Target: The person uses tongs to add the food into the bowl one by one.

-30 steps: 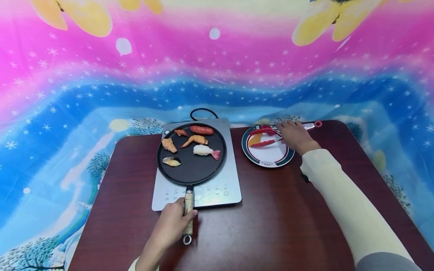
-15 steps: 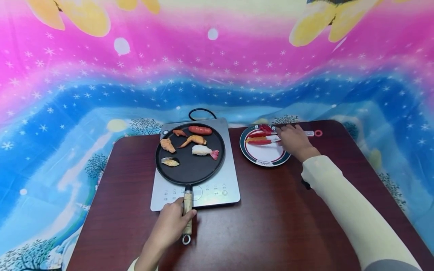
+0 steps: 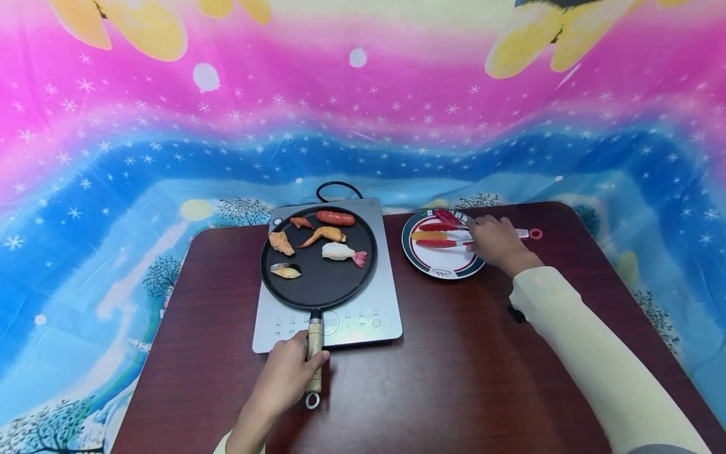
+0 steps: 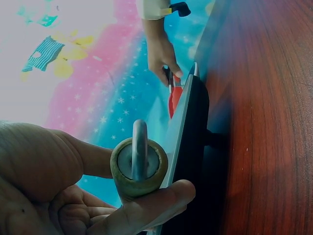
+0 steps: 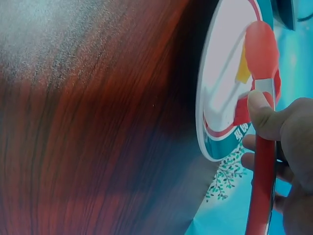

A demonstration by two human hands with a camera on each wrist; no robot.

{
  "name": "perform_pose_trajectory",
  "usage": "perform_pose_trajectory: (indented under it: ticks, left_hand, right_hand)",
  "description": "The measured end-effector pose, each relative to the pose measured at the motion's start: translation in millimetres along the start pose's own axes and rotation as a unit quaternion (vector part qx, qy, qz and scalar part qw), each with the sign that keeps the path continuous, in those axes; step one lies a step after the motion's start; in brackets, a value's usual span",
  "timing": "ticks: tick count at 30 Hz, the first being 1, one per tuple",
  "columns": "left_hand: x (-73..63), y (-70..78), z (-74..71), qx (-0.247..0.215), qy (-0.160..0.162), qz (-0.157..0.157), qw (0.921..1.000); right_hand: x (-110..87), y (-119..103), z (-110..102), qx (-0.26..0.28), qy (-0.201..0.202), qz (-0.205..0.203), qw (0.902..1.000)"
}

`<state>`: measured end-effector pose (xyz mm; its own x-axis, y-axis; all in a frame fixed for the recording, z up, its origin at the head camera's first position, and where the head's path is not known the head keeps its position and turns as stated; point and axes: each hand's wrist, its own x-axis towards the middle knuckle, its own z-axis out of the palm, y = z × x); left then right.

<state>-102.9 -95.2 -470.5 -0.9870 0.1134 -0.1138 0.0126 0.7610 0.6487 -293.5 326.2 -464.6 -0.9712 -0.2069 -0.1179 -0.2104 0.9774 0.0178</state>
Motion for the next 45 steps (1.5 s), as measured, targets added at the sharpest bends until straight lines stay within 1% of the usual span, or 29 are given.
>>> perform_pose_trajectory:
  ticks: [3,8,15,19,22,29,38,45]
  left_hand:
    - [0.0,-0.1,0.2,-0.001,-0.002,-0.001,1.0]
    - [0.2,-0.5,0.5,0.004,-0.002,0.001,1.0]
    - [0.7,-0.2,-0.1,0.004,-0.003,-0.001,1.0]
    - [0.7,0.2,0.3,0.01,0.001,-0.001,0.9999]
    - [0.8,0.1,0.7,0.015,0.004,0.0,0.9999]
    - [1.0,0.0,2.2,0.015,-0.001,-0.013,0.9998]
    - [1.5,-0.3,1.7,0.014,-0.003,-0.009,0.9999]
    - [0.4,-0.5,1.5,0.017,0.0,-0.005,0.9998]
  right_hand:
    - [-1.2,2.1,0.0,0.007,0.0,0.0,1.0]
    - [-0.4,3.9,0.9,0.012,-0.016,-0.001,0.9998]
    - [0.7,1.4,-0.1,0.016,-0.029,0.006,0.9994]
    - [1.3,0.7,-0.1,0.021,-0.028,0.017,0.9992]
    - [1.9,1.2,1.5,0.029,-0.023,0.017,0.9992]
    - [1.6,-0.3,4.1,0.063,-0.02,0.029,0.9974]
    - [-3.2,-3.8,0.0,0.093,-0.025,0.046,0.9944]
    - [-6.3,-3.5,-0.2,0.098,-0.019,0.05,0.9937]
